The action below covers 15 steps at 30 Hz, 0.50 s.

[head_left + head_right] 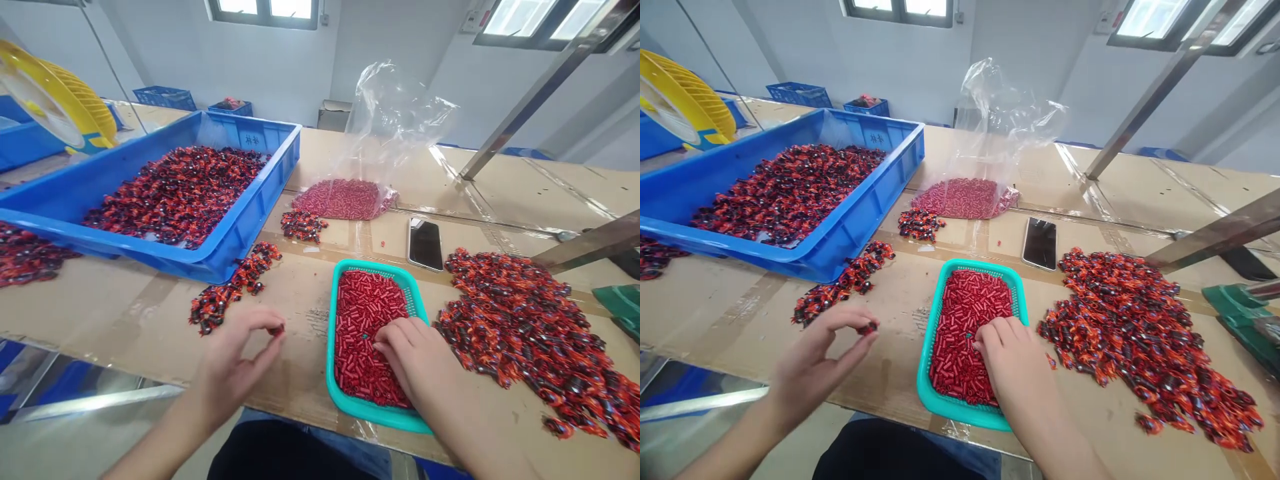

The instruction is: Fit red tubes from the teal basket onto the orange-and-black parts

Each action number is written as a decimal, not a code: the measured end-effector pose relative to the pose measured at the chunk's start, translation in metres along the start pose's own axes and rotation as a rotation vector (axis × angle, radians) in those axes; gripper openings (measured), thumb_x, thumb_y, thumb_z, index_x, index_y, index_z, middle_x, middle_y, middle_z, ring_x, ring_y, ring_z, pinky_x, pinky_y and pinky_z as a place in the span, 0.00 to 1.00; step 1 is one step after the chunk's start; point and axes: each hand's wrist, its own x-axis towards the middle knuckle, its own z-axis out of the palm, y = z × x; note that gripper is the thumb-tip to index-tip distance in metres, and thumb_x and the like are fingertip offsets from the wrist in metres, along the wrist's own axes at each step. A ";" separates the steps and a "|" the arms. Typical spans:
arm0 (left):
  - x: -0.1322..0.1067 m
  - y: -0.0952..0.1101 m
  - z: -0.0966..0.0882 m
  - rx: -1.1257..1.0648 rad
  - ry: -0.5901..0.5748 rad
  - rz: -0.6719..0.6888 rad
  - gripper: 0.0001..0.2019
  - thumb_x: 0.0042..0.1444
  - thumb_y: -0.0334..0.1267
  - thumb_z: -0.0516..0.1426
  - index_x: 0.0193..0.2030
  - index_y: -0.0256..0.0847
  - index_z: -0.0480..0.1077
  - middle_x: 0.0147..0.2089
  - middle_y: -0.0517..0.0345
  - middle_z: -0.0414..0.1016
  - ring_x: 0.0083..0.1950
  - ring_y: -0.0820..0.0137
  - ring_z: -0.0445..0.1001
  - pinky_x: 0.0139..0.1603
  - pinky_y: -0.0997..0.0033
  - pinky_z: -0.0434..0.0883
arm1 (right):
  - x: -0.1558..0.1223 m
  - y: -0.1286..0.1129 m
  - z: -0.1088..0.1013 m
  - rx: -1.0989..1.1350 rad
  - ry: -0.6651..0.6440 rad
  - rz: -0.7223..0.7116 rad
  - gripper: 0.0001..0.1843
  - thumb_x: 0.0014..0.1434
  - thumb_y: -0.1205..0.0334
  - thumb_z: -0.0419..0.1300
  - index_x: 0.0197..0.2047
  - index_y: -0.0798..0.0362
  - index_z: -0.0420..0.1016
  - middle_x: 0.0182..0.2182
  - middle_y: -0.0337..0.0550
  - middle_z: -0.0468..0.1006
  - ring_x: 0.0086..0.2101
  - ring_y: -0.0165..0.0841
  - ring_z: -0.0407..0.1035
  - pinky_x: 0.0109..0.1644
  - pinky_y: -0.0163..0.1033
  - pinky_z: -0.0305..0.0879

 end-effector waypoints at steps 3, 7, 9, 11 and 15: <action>-0.002 0.027 0.003 -0.213 -0.048 -0.041 0.07 0.70 0.34 0.59 0.52 0.43 0.70 0.41 0.57 0.81 0.42 0.71 0.83 0.44 0.74 0.80 | 0.000 -0.017 -0.017 0.168 0.012 0.025 0.11 0.76 0.59 0.52 0.41 0.50 0.70 0.34 0.42 0.77 0.34 0.34 0.72 0.36 0.38 0.69; 0.001 0.052 0.007 -0.415 -0.090 -0.016 0.09 0.70 0.30 0.59 0.55 0.42 0.70 0.43 0.56 0.83 0.44 0.71 0.82 0.47 0.73 0.80 | 0.006 -0.056 -0.038 0.612 0.100 0.007 0.05 0.75 0.61 0.56 0.43 0.48 0.69 0.34 0.40 0.76 0.36 0.31 0.74 0.38 0.35 0.74; 0.002 0.060 0.009 -0.462 -0.070 0.032 0.09 0.70 0.27 0.57 0.54 0.41 0.69 0.43 0.56 0.84 0.45 0.73 0.82 0.50 0.72 0.78 | 0.011 -0.071 -0.042 0.694 0.187 -0.077 0.07 0.74 0.58 0.58 0.42 0.49 0.70 0.32 0.39 0.75 0.34 0.31 0.73 0.37 0.36 0.74; 0.003 0.064 0.010 -0.475 -0.032 0.067 0.07 0.70 0.25 0.57 0.50 0.41 0.69 0.43 0.57 0.85 0.45 0.74 0.82 0.52 0.73 0.75 | 0.016 -0.079 -0.041 0.688 0.236 -0.131 0.09 0.74 0.58 0.59 0.40 0.50 0.72 0.30 0.39 0.75 0.33 0.31 0.72 0.36 0.36 0.73; 0.001 0.069 0.007 -0.397 -0.069 0.118 0.10 0.70 0.24 0.54 0.39 0.42 0.68 0.42 0.60 0.87 0.47 0.74 0.83 0.53 0.70 0.73 | 0.019 -0.082 -0.037 0.672 0.239 -0.126 0.07 0.72 0.61 0.61 0.39 0.51 0.73 0.30 0.40 0.76 0.33 0.31 0.71 0.36 0.36 0.73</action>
